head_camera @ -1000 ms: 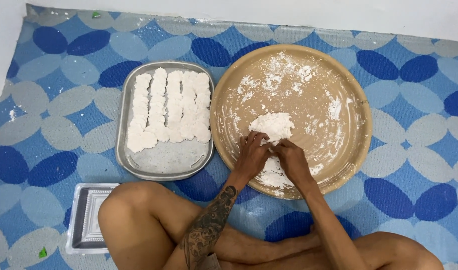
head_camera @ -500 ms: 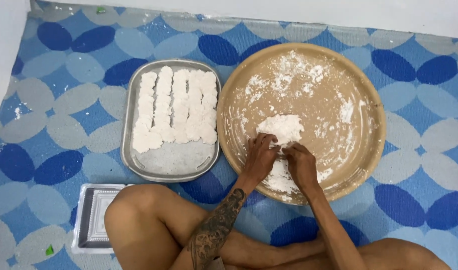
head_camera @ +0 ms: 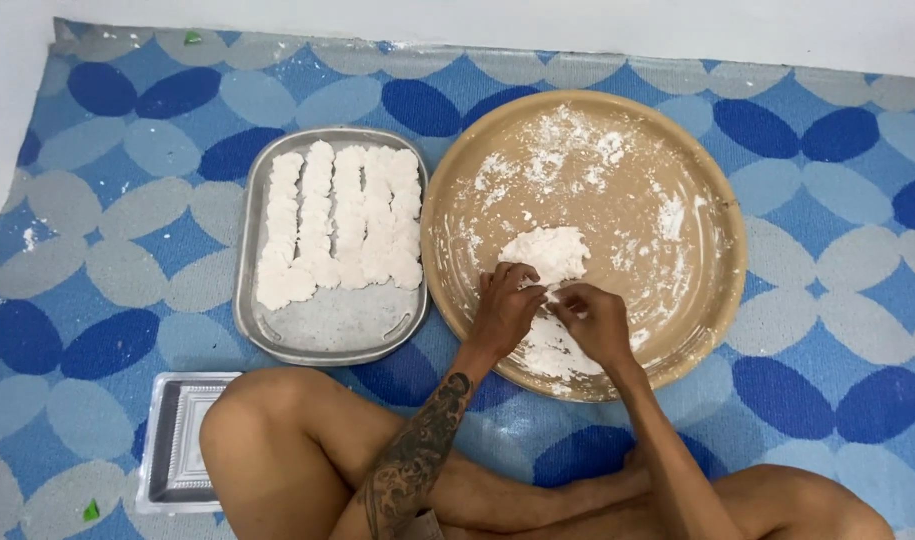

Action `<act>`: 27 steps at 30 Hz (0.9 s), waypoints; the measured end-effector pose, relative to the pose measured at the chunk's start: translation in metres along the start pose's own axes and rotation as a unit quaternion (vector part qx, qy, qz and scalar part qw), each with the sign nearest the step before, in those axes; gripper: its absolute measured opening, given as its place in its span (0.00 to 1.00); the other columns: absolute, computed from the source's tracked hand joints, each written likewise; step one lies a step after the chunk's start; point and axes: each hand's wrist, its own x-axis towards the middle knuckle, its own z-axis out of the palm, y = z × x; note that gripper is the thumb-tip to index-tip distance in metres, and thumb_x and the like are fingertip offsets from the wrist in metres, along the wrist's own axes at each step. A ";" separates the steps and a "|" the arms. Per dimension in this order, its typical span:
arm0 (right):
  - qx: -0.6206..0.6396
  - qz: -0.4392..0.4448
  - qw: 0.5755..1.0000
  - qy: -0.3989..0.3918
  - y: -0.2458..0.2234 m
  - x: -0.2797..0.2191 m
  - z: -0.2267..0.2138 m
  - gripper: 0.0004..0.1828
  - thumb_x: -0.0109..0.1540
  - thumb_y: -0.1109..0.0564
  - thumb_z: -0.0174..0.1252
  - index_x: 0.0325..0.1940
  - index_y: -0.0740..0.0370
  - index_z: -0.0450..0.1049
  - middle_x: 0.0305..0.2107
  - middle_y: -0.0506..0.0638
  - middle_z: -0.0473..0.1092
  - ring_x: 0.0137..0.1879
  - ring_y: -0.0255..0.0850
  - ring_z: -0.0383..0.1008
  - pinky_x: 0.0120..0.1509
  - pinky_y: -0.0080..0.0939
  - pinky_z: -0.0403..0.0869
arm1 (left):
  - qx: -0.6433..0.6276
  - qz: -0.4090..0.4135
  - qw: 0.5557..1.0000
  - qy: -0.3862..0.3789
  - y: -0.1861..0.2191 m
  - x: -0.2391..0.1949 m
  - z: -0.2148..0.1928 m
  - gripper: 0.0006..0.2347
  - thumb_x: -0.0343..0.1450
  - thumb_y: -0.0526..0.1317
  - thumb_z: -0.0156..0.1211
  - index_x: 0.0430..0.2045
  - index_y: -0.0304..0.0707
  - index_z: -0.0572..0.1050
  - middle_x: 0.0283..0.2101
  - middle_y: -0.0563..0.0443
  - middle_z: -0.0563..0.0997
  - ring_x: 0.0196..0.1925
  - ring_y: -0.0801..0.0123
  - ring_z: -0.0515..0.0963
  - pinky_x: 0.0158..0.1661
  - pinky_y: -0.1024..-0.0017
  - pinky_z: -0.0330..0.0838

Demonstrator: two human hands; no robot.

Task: The person sits on a mat and repeatedly pinches small portions of white dough from a large pile on a round tray, shaping them into small pieces and placing them onto a rectangular metal tray. The person continues this process throughout the clip.

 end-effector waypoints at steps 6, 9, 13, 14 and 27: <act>0.268 0.154 0.950 -0.047 -0.013 0.000 -0.002 0.13 0.58 0.64 0.68 0.45 0.72 0.80 0.35 0.66 0.78 0.43 0.53 0.80 0.48 0.52 0.81 | -0.055 -0.044 0.998 -0.001 -0.017 -0.003 -0.003 0.06 0.73 0.47 0.62 0.33 0.51 0.82 0.41 0.57 0.77 0.50 0.61 0.74 0.46 0.58 0.64; 0.322 0.183 0.928 -0.039 -0.011 0.001 0.003 0.12 0.59 0.64 0.68 0.45 0.73 0.78 0.35 0.65 0.76 0.44 0.53 0.79 0.50 0.54 0.81 | -0.065 -0.047 0.997 0.008 -0.027 -0.010 0.010 0.06 0.73 0.47 0.62 0.36 0.52 0.82 0.40 0.58 0.78 0.49 0.63 0.76 0.47 0.60 0.65; 0.314 0.160 0.935 -0.024 -0.016 -0.004 -0.002 0.20 0.53 0.64 0.74 0.48 0.70 0.79 0.36 0.58 0.75 0.45 0.44 0.78 0.51 0.48 0.80 | -0.155 -0.065 0.986 0.012 -0.016 -0.003 -0.007 0.04 0.71 0.39 0.65 0.36 0.47 0.83 0.36 0.52 0.82 0.41 0.59 0.80 0.45 0.61 0.73; 0.287 0.134 0.948 -0.016 -0.015 -0.007 -0.002 0.20 0.53 0.64 0.75 0.48 0.70 0.80 0.36 0.61 0.76 0.45 0.45 0.78 0.52 0.47 0.79 | -0.173 -0.070 0.982 0.007 -0.014 -0.003 -0.007 0.05 0.69 0.38 0.66 0.36 0.46 0.83 0.35 0.51 0.82 0.41 0.58 0.81 0.44 0.61 0.74; -0.240 -0.119 0.961 -0.073 0.000 0.003 0.019 0.10 0.58 0.61 0.66 0.44 0.57 0.83 0.31 0.53 0.76 0.41 0.50 0.81 0.43 0.46 0.81 | -0.131 -0.046 0.987 -0.086 -0.009 -0.006 0.004 0.06 0.72 0.30 0.58 0.37 0.33 0.82 0.33 0.41 0.82 0.40 0.49 0.82 0.44 0.60 0.75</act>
